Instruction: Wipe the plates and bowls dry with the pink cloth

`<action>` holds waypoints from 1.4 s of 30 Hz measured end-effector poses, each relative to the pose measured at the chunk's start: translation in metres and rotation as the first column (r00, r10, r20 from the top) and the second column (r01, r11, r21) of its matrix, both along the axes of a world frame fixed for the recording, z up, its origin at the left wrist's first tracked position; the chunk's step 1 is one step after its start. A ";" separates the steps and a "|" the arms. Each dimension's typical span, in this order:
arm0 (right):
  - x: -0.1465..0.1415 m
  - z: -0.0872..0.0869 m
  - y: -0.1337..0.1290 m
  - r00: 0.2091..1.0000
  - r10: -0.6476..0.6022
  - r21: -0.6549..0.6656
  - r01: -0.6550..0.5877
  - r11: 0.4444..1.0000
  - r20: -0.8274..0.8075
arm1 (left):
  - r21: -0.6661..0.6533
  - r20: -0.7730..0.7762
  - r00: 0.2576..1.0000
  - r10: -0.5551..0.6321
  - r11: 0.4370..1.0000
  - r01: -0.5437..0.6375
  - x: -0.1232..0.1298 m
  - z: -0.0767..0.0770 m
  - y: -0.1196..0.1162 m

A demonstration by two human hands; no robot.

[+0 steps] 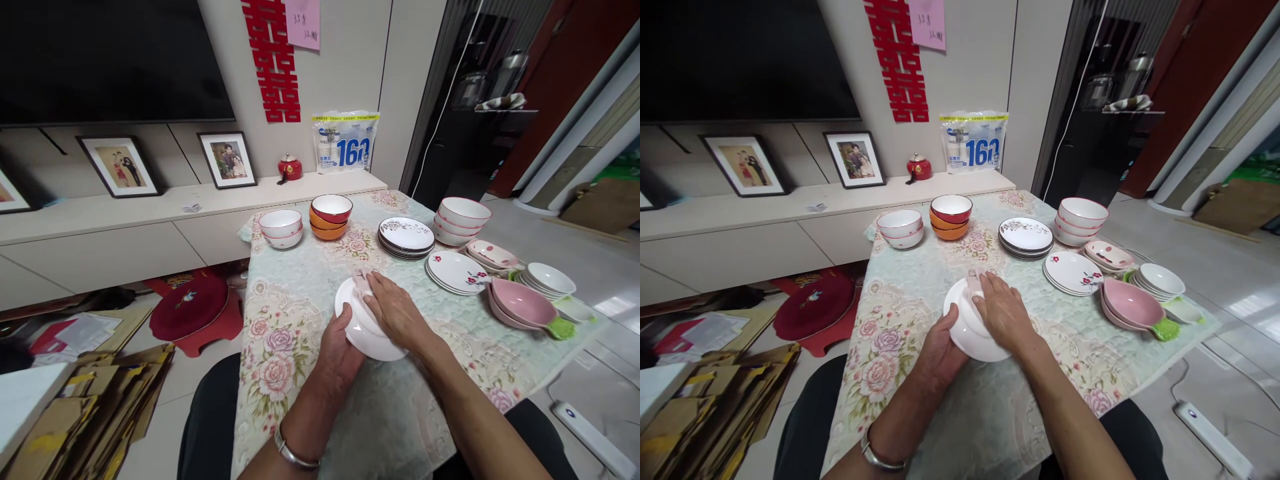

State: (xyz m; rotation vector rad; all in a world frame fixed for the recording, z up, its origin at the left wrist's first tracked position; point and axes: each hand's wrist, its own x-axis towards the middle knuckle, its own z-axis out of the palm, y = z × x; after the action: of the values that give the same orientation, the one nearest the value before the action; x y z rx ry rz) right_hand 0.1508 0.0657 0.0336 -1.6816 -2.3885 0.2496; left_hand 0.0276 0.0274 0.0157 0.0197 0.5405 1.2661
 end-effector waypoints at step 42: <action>0.010 -0.003 0.008 0.993 -0.077 0.027 0.079 0.996 -0.087 | -0.001 -0.043 0.999 -0.013 1.000 0.013 -0.005 0.003 -0.002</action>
State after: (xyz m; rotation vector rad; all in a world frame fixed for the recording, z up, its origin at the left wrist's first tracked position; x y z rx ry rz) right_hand 0.1611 0.0740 0.0305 -1.7105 -2.2487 0.2658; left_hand 0.0222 0.0255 0.0187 0.0500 0.5767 1.2553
